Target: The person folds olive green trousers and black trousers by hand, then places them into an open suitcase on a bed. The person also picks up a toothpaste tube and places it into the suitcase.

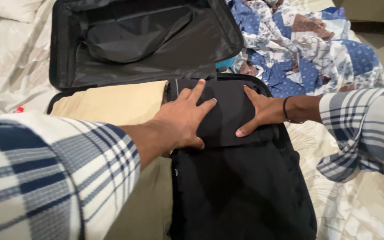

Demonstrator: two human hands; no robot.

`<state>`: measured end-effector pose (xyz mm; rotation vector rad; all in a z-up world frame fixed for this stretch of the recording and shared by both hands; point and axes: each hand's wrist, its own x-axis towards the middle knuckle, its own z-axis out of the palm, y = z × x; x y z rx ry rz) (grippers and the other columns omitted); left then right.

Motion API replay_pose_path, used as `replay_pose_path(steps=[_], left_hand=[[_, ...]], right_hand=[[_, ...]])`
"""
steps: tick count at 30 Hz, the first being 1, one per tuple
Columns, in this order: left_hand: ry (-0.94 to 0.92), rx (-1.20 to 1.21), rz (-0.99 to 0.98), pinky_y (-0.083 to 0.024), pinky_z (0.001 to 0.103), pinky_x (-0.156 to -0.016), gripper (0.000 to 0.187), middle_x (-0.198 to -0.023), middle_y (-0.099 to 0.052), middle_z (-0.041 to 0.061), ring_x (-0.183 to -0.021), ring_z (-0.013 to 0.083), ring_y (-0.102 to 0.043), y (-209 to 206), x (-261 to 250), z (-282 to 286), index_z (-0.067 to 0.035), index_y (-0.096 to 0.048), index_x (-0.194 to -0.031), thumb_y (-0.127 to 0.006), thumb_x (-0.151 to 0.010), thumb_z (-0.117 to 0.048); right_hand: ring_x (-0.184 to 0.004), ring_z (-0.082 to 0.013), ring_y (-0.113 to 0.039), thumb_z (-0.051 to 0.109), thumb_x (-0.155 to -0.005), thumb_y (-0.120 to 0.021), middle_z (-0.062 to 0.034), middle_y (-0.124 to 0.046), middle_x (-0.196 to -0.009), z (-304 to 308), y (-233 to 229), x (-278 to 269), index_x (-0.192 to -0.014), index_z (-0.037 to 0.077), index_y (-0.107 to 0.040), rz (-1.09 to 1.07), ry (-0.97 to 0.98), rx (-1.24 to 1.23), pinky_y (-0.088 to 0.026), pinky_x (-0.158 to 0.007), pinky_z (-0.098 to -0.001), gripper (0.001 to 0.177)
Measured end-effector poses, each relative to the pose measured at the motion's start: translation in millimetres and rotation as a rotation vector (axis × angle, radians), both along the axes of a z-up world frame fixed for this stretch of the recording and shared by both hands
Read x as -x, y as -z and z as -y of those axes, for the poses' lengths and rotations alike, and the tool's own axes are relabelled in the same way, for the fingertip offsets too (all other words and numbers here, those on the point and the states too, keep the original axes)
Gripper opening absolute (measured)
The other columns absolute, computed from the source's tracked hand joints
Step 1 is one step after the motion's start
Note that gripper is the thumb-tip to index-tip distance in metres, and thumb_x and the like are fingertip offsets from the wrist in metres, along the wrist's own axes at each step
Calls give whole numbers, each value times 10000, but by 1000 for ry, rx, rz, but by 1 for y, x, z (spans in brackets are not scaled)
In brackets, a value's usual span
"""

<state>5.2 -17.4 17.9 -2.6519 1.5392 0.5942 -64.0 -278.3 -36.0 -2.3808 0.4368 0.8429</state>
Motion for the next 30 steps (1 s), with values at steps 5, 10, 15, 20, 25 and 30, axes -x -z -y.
replay_pose_path(steps=[5, 10, 15, 20, 25, 30], left_hand=[[52, -65, 134, -268, 517, -1188, 1098, -1684, -3, 151, -1558, 366, -70, 9, 17, -10, -212, -163, -1623, -842, -787, -425], [-25, -193, 97, -36, 649, -1202, 1018, -1675, 184, 134, -1531, 396, 172, 8, 24, -14, -313, 11, -1613, -682, -903, -537], [-128, -391, -150, -32, 617, -1263, 894, -1727, 200, 107, -1589, 360, 178, 2, 4, 5, -380, -3, -1655, -518, -995, -691], [-143, -198, -117, -209, 560, -1256, 665, -1739, 34, 10, -1602, 315, -34, 0, -8, 3, -456, -202, -1607, -497, -1014, -510], [-214, -207, -31, -351, 481, -1229, 702, -1729, -109, 32, -1557, 307, -250, -3, 9, 5, -419, -284, -1597, -627, -985, -399], [-244, -227, -126, -335, 458, -1233, 784, -1721, 75, 172, -1559, 322, -208, -6, 10, -3, -445, -186, -1607, -649, -975, -415]], right_hand=[[-1577, -293, -183, 599, -502, -931, -177, -126, -1697, 0, -4, -1, -1599, 103, 180, -56, 11, -38, -244, -1252, -413, 1638], [-1565, -318, -185, 660, -562, -875, -196, -128, -1684, -4, 3, 15, -1606, 96, 177, 48, -81, 104, -232, -1254, -401, 1586], [-1537, -397, -225, 731, -635, -823, -265, -180, -1648, -7, 11, 46, -1639, 111, -61, 293, -51, 230, -279, -1220, -439, 1405], [-1476, -431, -310, 643, -754, -782, -231, -157, -1669, -17, -4, 61, -1598, 178, -206, 465, -142, 390, -325, -1171, -484, 1122], [-1482, -416, -327, 489, -787, -771, -203, -153, -1691, -23, -23, 67, -1545, 251, -313, 540, -307, 371, -359, -1153, -490, 918], [-1526, -413, -161, 509, -806, -791, -161, -96, -1693, -21, -28, 65, -1629, 345, -202, 291, -270, 399, -281, -1202, -507, 1025]])
